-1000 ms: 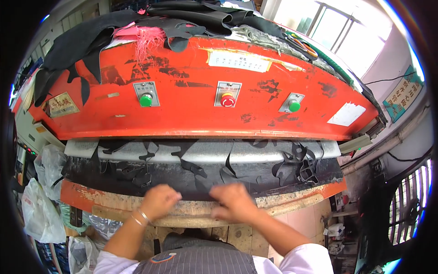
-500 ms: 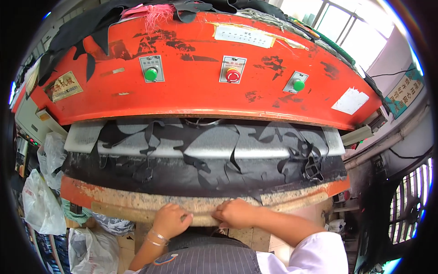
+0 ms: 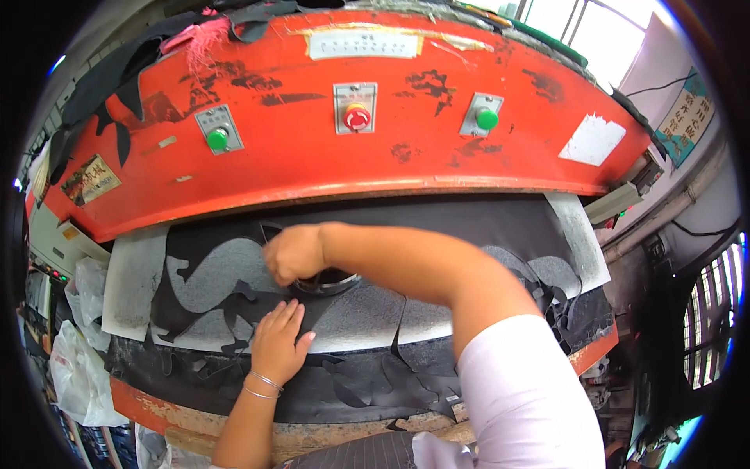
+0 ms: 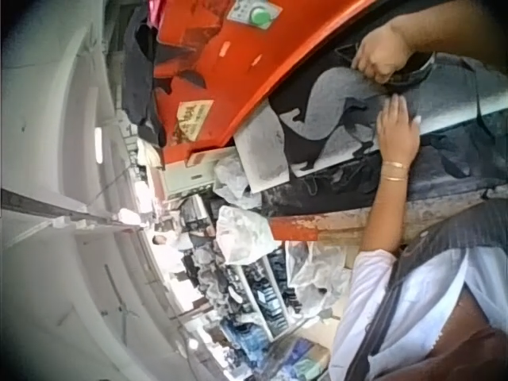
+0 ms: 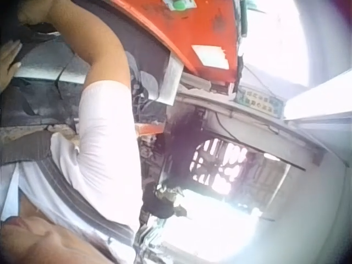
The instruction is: Use a hydraulic die-cutting machine to cut leather shapes for shoes.
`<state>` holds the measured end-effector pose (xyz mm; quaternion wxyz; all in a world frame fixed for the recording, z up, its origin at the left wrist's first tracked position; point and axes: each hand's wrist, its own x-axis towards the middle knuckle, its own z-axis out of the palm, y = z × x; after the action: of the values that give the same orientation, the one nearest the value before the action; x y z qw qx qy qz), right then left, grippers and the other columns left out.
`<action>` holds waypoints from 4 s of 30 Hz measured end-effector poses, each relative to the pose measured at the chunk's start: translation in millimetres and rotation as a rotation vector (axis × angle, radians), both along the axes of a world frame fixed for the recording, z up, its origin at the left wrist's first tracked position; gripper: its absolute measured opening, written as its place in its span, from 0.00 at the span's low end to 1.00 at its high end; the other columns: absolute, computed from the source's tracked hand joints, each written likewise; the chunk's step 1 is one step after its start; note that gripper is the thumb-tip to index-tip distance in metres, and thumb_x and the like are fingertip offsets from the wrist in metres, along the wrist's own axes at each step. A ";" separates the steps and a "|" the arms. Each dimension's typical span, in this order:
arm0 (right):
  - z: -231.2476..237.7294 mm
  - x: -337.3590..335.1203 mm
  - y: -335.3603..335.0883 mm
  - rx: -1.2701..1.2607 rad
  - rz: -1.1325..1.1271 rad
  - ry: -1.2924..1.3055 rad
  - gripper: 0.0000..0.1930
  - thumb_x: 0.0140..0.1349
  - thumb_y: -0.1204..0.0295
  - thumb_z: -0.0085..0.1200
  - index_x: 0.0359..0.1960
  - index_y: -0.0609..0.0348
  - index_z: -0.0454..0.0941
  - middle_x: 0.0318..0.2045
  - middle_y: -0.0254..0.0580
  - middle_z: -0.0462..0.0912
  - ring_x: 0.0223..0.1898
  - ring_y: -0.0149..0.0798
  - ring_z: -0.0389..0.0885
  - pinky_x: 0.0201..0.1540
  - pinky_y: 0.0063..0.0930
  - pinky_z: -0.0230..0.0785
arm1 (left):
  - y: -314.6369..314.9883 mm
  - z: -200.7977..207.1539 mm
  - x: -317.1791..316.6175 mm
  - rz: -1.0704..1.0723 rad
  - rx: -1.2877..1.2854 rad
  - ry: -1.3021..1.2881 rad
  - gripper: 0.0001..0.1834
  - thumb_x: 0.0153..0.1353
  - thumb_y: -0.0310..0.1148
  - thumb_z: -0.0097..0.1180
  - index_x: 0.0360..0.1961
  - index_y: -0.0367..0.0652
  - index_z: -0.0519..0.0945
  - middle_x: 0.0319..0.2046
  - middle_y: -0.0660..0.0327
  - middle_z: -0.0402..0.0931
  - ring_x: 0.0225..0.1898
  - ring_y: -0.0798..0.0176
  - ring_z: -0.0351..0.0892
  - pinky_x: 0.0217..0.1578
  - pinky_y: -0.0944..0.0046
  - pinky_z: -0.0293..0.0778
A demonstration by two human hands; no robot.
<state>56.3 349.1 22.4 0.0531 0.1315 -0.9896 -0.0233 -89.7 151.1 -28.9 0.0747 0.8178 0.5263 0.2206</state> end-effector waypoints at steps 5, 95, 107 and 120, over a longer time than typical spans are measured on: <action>122.7 82.3 1.3 0.295 -0.446 0.219 0.07 0.48 0.66 0.56 0.25 0.54 0.78 0.33 0.37 0.79 0.41 0.43 0.79 0.46 0.39 0.73 | 30.1 22.7 -15.3 -0.072 -0.136 -0.051 0.24 0.53 0.41 0.63 0.48 0.38 0.81 0.48 0.53 0.79 0.51 0.49 0.76 0.53 0.52 0.69; -12.4 120.1 -409.1 -0.487 -1.208 0.164 0.29 0.45 0.60 0.67 0.49 0.59 0.76 0.38 0.41 0.79 0.42 0.46 0.77 0.46 0.37 0.71 | -202.9 50.9 35.8 -0.090 -0.200 -0.189 0.10 0.54 0.40 0.62 0.28 0.45 0.85 0.26 0.60 0.78 0.33 0.53 0.78 0.35 0.55 0.75; 34.2 159.5 -288.5 -0.790 -1.177 0.125 0.22 0.53 0.55 0.60 0.46 0.55 0.78 0.39 0.52 0.82 0.43 0.55 0.81 0.45 0.48 0.73 | -186.3 52.5 40.3 -0.032 -0.352 -0.207 0.10 0.51 0.40 0.64 0.22 0.45 0.85 0.22 0.59 0.79 0.27 0.52 0.78 0.30 0.57 0.75; 4.7 182.6 -155.6 -0.261 -1.220 0.777 0.27 0.35 0.72 0.70 0.41 0.57 0.73 0.51 0.53 0.72 0.50 0.53 0.70 0.52 0.40 0.69 | -36.5 117.6 40.7 0.276 0.018 -0.638 0.12 0.68 0.31 0.50 0.43 0.33 0.79 0.39 0.56 0.80 0.42 0.64 0.78 0.46 0.65 0.72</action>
<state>238.9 193.5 27.1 0.3928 -0.4677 -0.7915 0.0246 -49.0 114.6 88.7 0.1977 0.6293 0.5802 0.4778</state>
